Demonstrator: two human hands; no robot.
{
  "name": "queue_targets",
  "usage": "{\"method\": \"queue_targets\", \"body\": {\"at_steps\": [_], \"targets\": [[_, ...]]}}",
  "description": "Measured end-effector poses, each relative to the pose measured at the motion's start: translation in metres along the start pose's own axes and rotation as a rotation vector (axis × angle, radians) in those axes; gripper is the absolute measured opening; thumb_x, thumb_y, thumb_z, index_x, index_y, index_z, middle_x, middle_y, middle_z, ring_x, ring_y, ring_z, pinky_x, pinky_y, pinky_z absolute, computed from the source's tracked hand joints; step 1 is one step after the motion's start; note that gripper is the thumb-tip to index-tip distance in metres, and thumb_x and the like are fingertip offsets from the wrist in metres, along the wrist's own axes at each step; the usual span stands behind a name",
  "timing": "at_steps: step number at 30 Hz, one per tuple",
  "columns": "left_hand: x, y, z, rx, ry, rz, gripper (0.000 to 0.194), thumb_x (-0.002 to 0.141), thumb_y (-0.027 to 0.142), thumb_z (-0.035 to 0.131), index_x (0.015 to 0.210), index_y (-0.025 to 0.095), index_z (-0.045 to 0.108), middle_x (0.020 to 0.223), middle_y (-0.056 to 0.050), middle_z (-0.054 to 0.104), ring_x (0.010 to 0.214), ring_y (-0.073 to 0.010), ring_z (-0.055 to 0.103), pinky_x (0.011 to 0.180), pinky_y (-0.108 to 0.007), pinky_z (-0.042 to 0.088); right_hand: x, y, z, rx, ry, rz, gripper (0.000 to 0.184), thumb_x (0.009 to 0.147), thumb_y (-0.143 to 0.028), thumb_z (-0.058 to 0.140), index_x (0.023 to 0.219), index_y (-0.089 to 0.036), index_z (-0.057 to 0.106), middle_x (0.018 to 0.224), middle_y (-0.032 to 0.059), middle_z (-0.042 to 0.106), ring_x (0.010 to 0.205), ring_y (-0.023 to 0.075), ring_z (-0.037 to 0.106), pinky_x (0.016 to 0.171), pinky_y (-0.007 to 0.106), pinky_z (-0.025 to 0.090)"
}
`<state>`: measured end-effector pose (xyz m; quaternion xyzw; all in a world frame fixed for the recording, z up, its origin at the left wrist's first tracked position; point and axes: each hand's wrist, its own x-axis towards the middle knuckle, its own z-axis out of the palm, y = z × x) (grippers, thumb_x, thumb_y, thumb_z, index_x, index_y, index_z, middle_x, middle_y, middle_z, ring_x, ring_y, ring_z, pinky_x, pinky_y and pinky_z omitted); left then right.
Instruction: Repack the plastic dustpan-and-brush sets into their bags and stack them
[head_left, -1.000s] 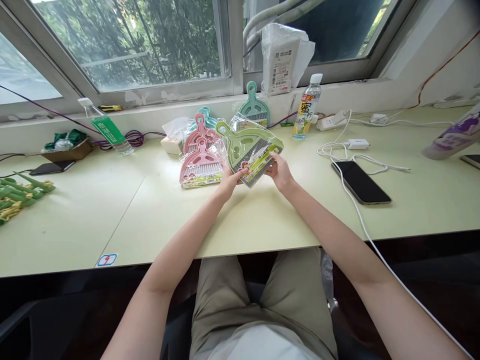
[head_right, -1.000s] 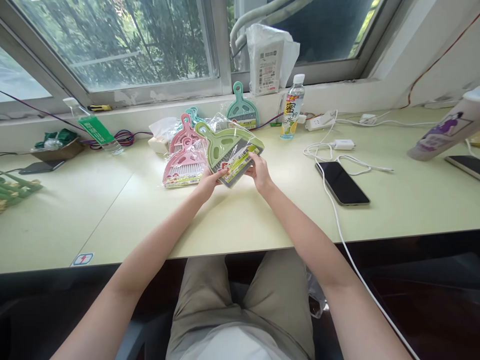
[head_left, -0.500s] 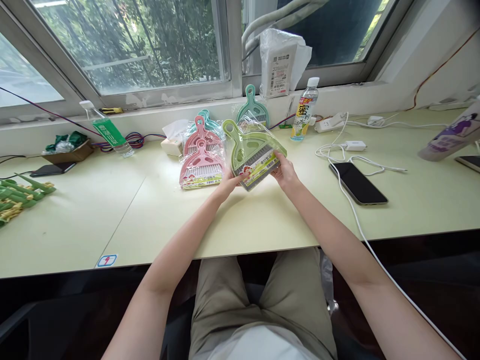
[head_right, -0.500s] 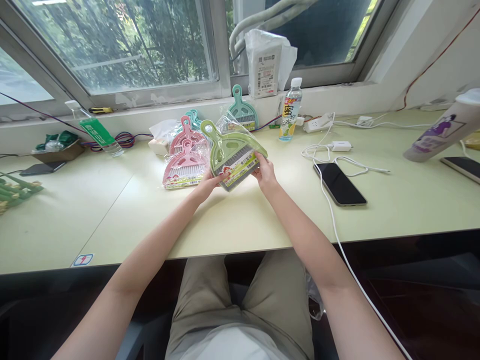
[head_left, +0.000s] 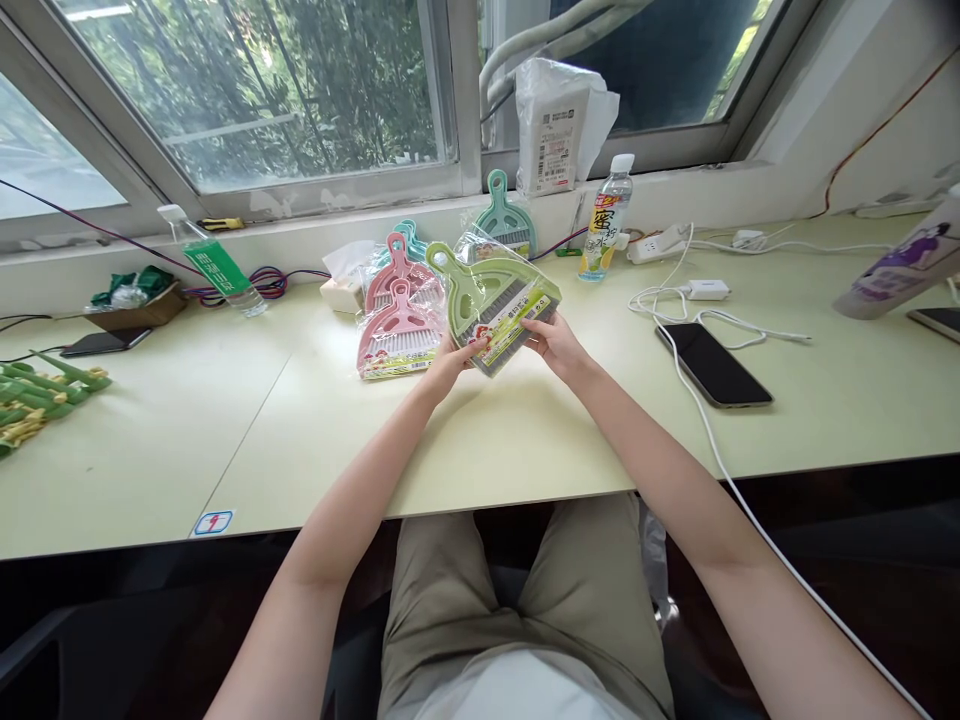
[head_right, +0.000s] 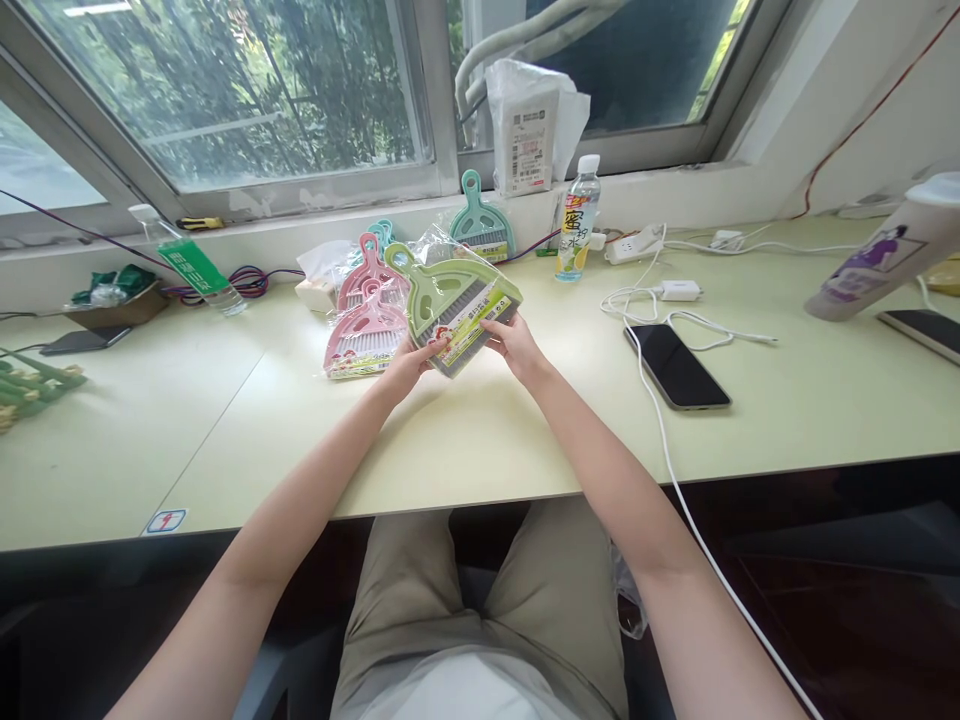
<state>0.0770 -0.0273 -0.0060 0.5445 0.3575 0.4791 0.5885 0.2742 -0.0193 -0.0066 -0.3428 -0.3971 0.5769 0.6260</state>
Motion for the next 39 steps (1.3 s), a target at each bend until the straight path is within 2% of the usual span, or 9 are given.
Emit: {"method": "queue_targets", "body": {"at_steps": [7,15,26,39], "targets": [[-0.001,0.0,0.003,0.015,-0.016,-0.022,0.06,0.062,0.042,0.083,0.115,0.02,0.063,0.116,-0.008,0.072,0.103,-0.0245,0.068,0.083,-0.037,0.057,0.001,0.002,-0.003,-0.009,-0.02,0.014,0.045,0.062,-0.02,0.086,0.099,-0.025,0.062,0.098,0.0019,0.075,0.105,0.0256,0.069,0.096,0.046,0.057],[-0.001,-0.002,0.003,0.021,-0.006,-0.019,0.061,0.062,0.039,0.082,0.116,0.021,0.062,0.115,-0.008,0.071,0.103,-0.025,0.068,0.082,-0.037,0.057,0.004,0.007,-0.006,0.009,-0.019,0.013,0.042,0.062,-0.02,0.085,0.096,-0.025,0.062,0.095,0.0003,0.075,0.095,0.0234,0.07,0.095,0.046,0.058],[-0.002,0.001,0.004,0.002,-0.058,-0.013,0.067,0.065,0.043,0.082,0.123,0.021,0.059,0.122,-0.009,0.069,0.107,-0.026,0.066,0.081,-0.036,0.057,0.005,0.001,-0.01,-0.043,-0.047,0.04,0.04,0.059,-0.019,0.087,0.091,-0.024,0.063,0.098,0.002,0.075,0.109,0.027,0.067,0.1,0.048,0.055],[-0.001,-0.001,0.004,0.011,-0.065,-0.037,0.063,0.064,0.044,0.081,0.118,0.019,0.063,0.12,-0.01,0.07,0.109,-0.0282,0.066,0.087,-0.042,0.056,0.006,0.003,-0.014,-0.079,-0.047,0.03,0.046,0.054,-0.025,0.09,0.091,-0.025,0.063,0.101,0.0019,0.074,0.112,0.0283,0.065,0.102,0.05,0.053]]}}
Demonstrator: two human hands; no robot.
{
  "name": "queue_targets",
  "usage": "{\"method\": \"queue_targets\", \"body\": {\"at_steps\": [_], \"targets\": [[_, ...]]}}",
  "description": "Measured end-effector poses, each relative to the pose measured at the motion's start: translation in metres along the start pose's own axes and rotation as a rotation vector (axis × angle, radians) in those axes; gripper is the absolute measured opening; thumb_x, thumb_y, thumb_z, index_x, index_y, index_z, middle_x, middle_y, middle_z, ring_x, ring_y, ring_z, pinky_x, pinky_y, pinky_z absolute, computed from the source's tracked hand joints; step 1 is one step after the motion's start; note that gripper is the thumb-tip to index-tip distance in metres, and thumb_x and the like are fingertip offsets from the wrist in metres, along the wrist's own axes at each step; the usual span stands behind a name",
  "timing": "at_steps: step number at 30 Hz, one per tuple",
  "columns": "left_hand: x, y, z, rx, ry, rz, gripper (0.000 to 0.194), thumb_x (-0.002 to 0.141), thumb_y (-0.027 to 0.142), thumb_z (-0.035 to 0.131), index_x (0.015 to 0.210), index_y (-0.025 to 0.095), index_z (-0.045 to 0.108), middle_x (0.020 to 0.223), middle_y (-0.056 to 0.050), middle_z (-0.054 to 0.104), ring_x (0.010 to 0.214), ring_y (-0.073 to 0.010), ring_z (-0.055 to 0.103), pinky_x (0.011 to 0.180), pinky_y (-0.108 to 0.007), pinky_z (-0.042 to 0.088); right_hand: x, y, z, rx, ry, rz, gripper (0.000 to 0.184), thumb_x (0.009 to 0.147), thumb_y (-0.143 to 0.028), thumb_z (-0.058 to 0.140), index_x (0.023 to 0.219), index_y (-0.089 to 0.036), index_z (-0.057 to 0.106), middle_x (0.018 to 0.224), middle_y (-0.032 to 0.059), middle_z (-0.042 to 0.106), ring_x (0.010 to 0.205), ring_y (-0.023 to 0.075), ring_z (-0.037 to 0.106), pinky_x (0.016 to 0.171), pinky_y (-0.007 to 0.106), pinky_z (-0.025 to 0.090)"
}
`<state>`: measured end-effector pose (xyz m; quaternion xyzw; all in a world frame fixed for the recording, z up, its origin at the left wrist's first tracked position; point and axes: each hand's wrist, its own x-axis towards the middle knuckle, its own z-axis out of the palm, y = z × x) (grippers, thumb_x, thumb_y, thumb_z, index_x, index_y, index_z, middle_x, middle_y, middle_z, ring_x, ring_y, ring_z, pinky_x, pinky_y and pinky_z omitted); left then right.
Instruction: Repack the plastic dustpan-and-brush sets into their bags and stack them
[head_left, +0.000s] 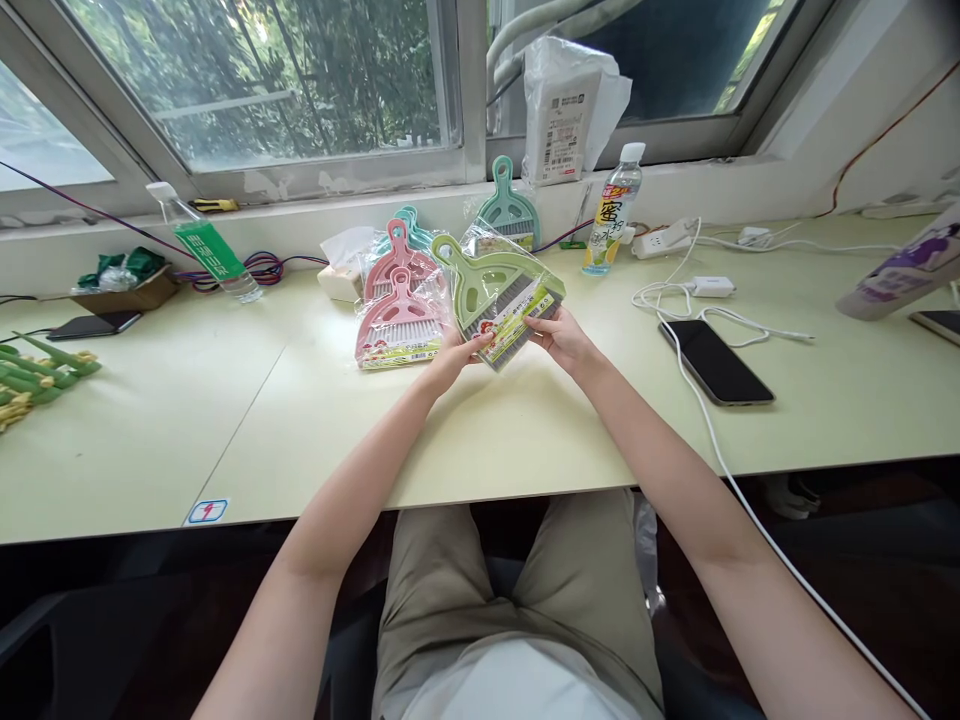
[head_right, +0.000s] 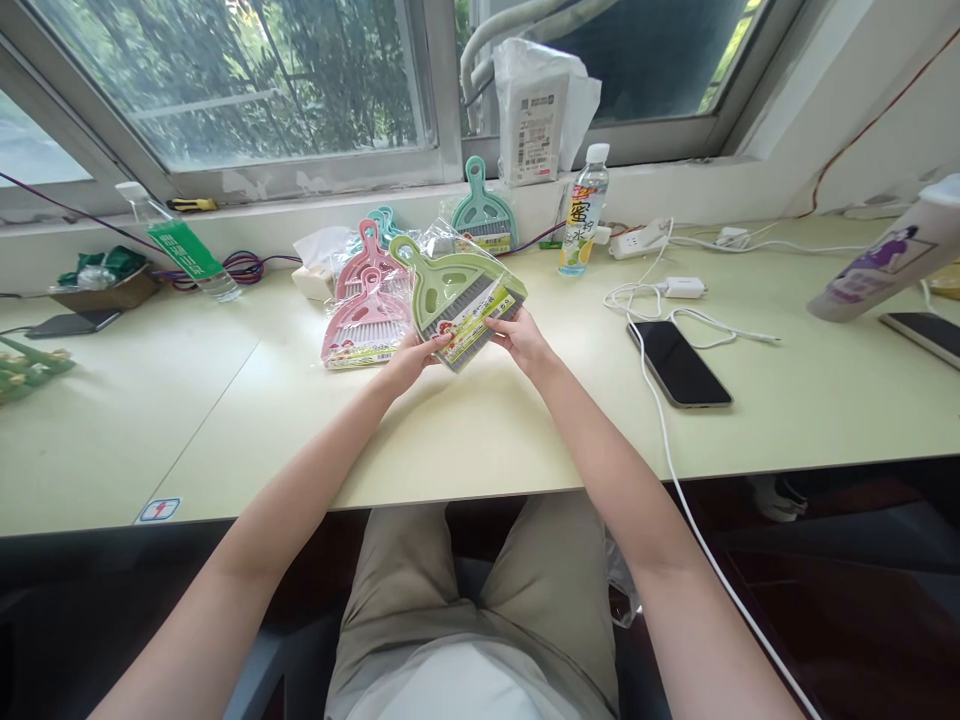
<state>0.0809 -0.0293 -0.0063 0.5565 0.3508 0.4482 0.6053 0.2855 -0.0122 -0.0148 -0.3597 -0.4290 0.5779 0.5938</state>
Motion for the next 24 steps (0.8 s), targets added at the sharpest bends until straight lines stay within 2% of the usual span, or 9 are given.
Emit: {"method": "queue_targets", "body": {"at_steps": [10,19,24], "targets": [[0.005,-0.007,-0.003,0.004,0.012,-0.003,0.061,0.063,0.042,0.079,0.118,0.02,0.061,0.119,-0.009,0.07,0.106,-0.0276,0.066,0.085,-0.041,0.057,0.001,0.006,0.0,-0.032,0.023,-0.003,0.046,0.057,-0.032,0.089,0.095,-0.025,0.063,0.106,0.0038,0.073,0.115,0.0291,0.064,0.102,0.051,0.054],[0.002,-0.001,-0.001,0.025,0.035,0.001,0.063,0.064,0.039,0.077,0.121,0.022,0.057,0.12,-0.008,0.069,0.105,-0.0267,0.066,0.082,-0.041,0.058,-0.001,0.008,0.006,-0.016,0.029,-0.04,0.047,0.059,-0.036,0.089,0.096,-0.025,0.062,0.11,0.0043,0.073,0.119,0.0293,0.062,0.106,0.05,0.052],[0.002,-0.002,-0.001,0.003,0.053,0.03,0.063,0.065,0.04,0.078,0.121,0.021,0.058,0.121,-0.009,0.069,0.107,-0.0264,0.066,0.081,-0.039,0.058,-0.004,0.017,0.017,0.025,-0.003,-0.126,0.065,0.054,-0.036,0.092,0.108,-0.029,0.057,0.117,0.0011,0.07,0.124,0.0261,0.059,0.113,0.047,0.046]]}}
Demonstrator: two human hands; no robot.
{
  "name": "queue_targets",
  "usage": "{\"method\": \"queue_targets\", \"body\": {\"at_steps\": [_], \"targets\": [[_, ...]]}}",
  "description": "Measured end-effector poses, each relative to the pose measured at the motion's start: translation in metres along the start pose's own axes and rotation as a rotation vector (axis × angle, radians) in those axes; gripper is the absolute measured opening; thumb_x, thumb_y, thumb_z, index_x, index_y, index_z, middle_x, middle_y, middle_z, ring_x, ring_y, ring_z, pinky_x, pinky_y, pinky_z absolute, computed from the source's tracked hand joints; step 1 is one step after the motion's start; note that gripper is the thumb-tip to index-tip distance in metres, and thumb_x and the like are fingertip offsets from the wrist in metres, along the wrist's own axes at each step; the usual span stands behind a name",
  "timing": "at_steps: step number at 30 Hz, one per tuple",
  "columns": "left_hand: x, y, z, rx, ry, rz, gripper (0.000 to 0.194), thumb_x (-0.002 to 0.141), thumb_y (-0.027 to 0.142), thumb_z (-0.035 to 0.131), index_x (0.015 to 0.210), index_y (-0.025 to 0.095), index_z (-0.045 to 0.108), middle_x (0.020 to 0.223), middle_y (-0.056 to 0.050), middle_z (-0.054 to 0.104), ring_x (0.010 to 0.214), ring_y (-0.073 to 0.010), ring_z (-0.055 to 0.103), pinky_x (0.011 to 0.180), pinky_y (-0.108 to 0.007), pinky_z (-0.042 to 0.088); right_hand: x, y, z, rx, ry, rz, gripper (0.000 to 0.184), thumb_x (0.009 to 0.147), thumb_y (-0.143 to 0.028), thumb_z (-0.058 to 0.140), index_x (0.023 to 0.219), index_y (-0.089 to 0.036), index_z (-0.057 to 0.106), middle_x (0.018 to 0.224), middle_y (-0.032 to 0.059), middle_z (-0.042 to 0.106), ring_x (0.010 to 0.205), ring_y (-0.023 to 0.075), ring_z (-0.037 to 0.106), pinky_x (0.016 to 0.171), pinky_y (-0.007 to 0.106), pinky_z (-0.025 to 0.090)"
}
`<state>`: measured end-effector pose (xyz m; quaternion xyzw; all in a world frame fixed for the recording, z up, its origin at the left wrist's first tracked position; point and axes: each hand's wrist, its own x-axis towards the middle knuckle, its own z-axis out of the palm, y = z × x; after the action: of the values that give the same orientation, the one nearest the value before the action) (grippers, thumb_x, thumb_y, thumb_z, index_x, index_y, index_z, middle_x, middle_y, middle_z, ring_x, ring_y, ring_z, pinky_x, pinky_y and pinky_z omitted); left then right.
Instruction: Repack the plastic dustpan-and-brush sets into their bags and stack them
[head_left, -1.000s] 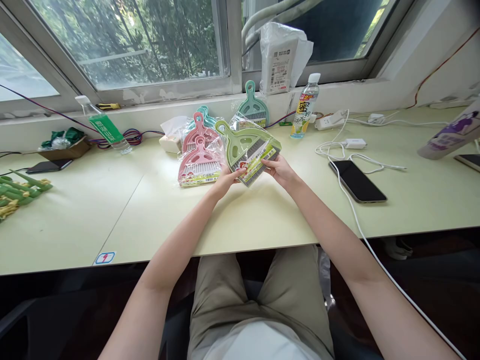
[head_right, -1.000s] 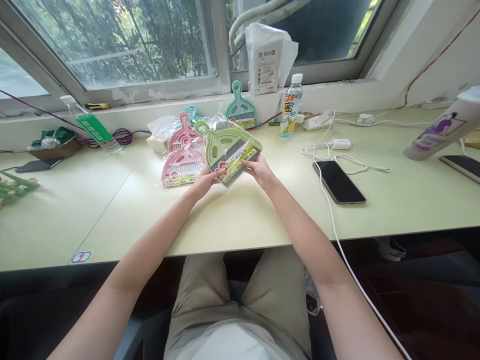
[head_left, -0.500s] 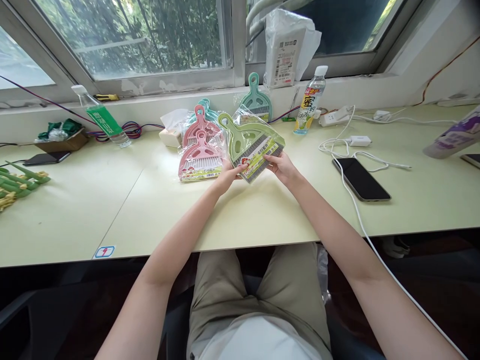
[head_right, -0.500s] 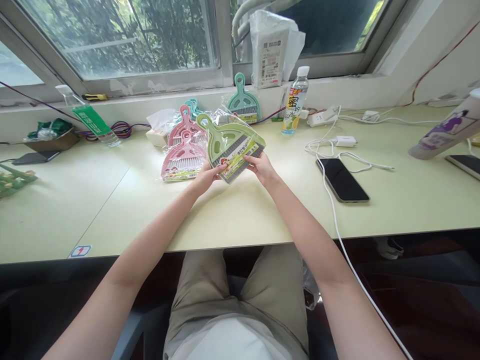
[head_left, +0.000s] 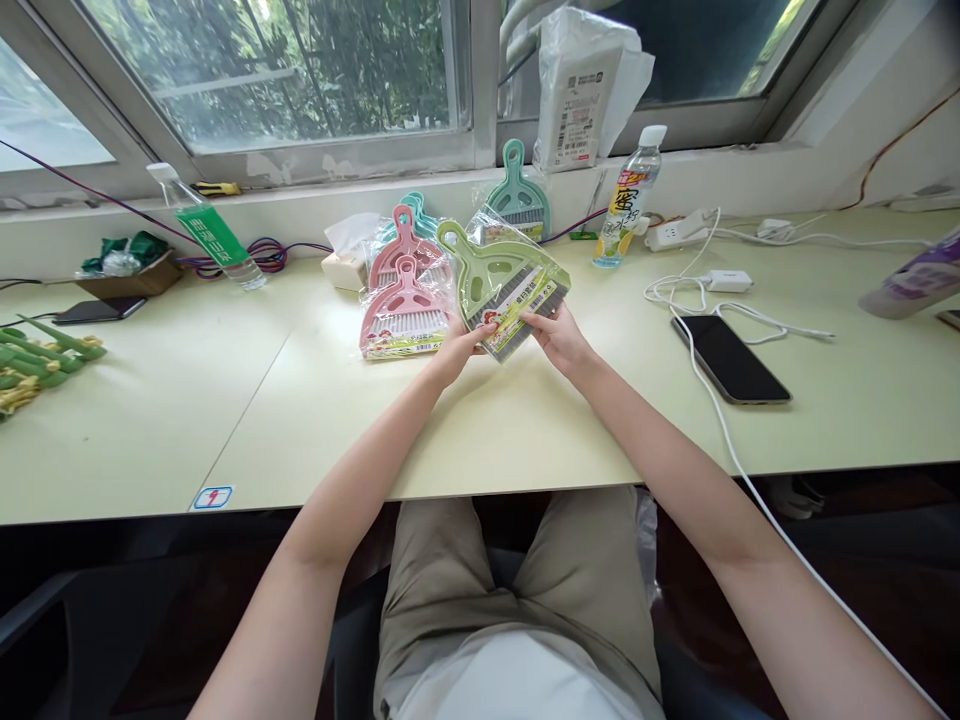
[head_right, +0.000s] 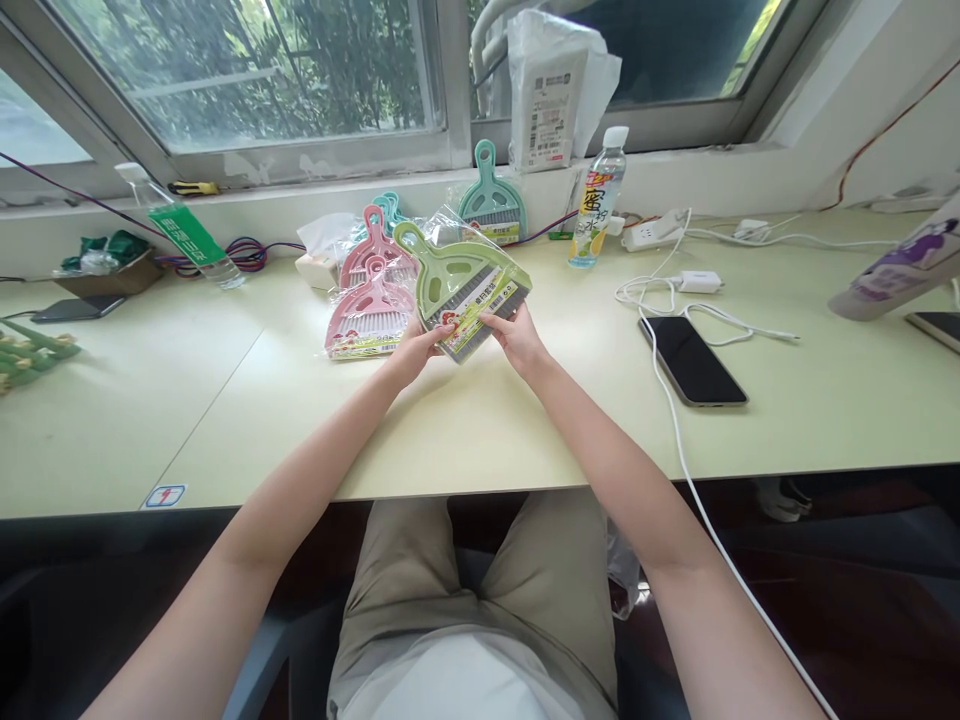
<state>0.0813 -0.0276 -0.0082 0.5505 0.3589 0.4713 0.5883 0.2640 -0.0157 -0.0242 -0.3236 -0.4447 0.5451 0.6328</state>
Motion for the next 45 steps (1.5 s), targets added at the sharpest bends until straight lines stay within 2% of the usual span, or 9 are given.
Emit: {"method": "queue_targets", "body": {"at_steps": [3,10,21,26,30,34,39,42,45], "targets": [[0.0,-0.001,0.0,-0.004,-0.033,-0.003,0.063,0.065,0.043,0.079,0.121,0.021,0.059,0.122,-0.009,0.069,0.109,-0.0265,0.065,0.083,-0.039,0.058,0.001,0.002,-0.001,-0.01,-0.018,0.02,0.075,0.048,-0.032,0.094,0.111,-0.03,0.055,0.117,0.0013,0.07,0.124,0.0272,0.059,0.113,0.049,0.045],[0.003,-0.007,-0.003,0.042,-0.053,-0.004,0.059,0.069,0.046,0.077,0.121,0.022,0.062,0.119,-0.009,0.069,0.107,-0.026,0.067,0.083,-0.039,0.058,0.007,-0.006,-0.012,-0.025,-0.077,0.077,0.072,0.043,-0.026,0.095,0.104,-0.028,0.056,0.109,0.0019,0.072,0.123,0.0285,0.06,0.112,0.05,0.044],[0.0,-0.002,0.001,0.076,-0.008,-0.005,0.061,0.069,0.047,0.076,0.123,0.023,0.06,0.12,-0.007,0.07,0.108,-0.0264,0.067,0.084,-0.039,0.059,0.007,-0.002,-0.01,-0.042,-0.002,0.076,0.076,0.037,-0.031,0.097,0.101,-0.027,0.055,0.105,0.0024,0.071,0.124,0.028,0.059,0.108,0.046,0.049],[-0.003,0.003,0.007,-0.014,0.024,-0.004,0.055,0.08,0.057,0.062,0.124,0.024,0.059,0.121,-0.007,0.07,0.112,-0.0287,0.067,0.084,-0.04,0.059,0.003,-0.009,-0.004,-0.039,0.047,0.017,0.082,0.037,-0.033,0.098,0.106,-0.028,0.054,0.106,0.0033,0.072,0.122,0.0298,0.061,0.105,0.047,0.052],[-0.003,0.004,0.005,-0.077,-0.081,-0.033,0.06,0.082,0.062,0.058,0.123,0.018,0.062,0.12,-0.011,0.071,0.108,-0.0307,0.069,0.087,-0.04,0.058,-0.001,-0.014,0.002,-0.038,0.064,-0.038,0.082,0.04,-0.035,0.097,0.109,-0.03,0.053,0.104,0.0021,0.072,0.119,0.0288,0.062,0.102,0.046,0.053],[-0.003,0.003,0.002,-0.068,-0.163,-0.077,0.064,0.082,0.061,0.057,0.132,0.021,0.058,0.124,-0.012,0.07,0.101,-0.0302,0.072,0.088,-0.041,0.057,-0.004,-0.015,0.005,-0.058,0.088,-0.051,0.079,0.042,-0.037,0.095,0.108,-0.031,0.052,0.101,0.0003,0.071,0.114,0.0271,0.064,0.1,0.045,0.054],[-0.005,0.0,0.009,-0.059,-0.314,-0.12,0.071,0.082,0.07,0.052,0.138,0.027,0.053,0.13,-0.011,0.067,0.116,-0.0316,0.066,0.095,-0.043,0.052,-0.003,-0.012,0.005,-0.018,0.108,-0.045,0.074,0.042,-0.036,0.094,0.103,-0.03,0.053,0.098,-0.0014,0.07,0.108,0.0249,0.065,0.1,0.043,0.054],[-0.005,0.003,0.012,-0.135,-0.208,-0.012,0.073,0.081,0.077,0.047,0.133,0.026,0.057,0.133,-0.009,0.065,0.129,-0.0304,0.057,0.103,-0.044,0.047,-0.001,-0.01,0.005,-0.015,0.102,-0.042,0.073,0.042,-0.035,0.094,0.102,-0.03,0.052,0.102,-0.0005,0.07,0.11,0.0246,0.064,0.101,0.043,0.053],[-0.002,0.015,0.003,-0.222,-0.084,0.117,0.077,0.08,0.082,0.041,0.129,0.025,0.058,0.13,-0.009,0.066,0.134,-0.0289,0.052,0.105,-0.043,0.045,0.0,-0.009,0.005,0.011,0.083,-0.02,0.07,0.043,-0.033,0.093,0.1,-0.029,0.052,0.103,0.0001,0.07,0.114,0.0249,0.063,0.103,0.043,0.052]]}}
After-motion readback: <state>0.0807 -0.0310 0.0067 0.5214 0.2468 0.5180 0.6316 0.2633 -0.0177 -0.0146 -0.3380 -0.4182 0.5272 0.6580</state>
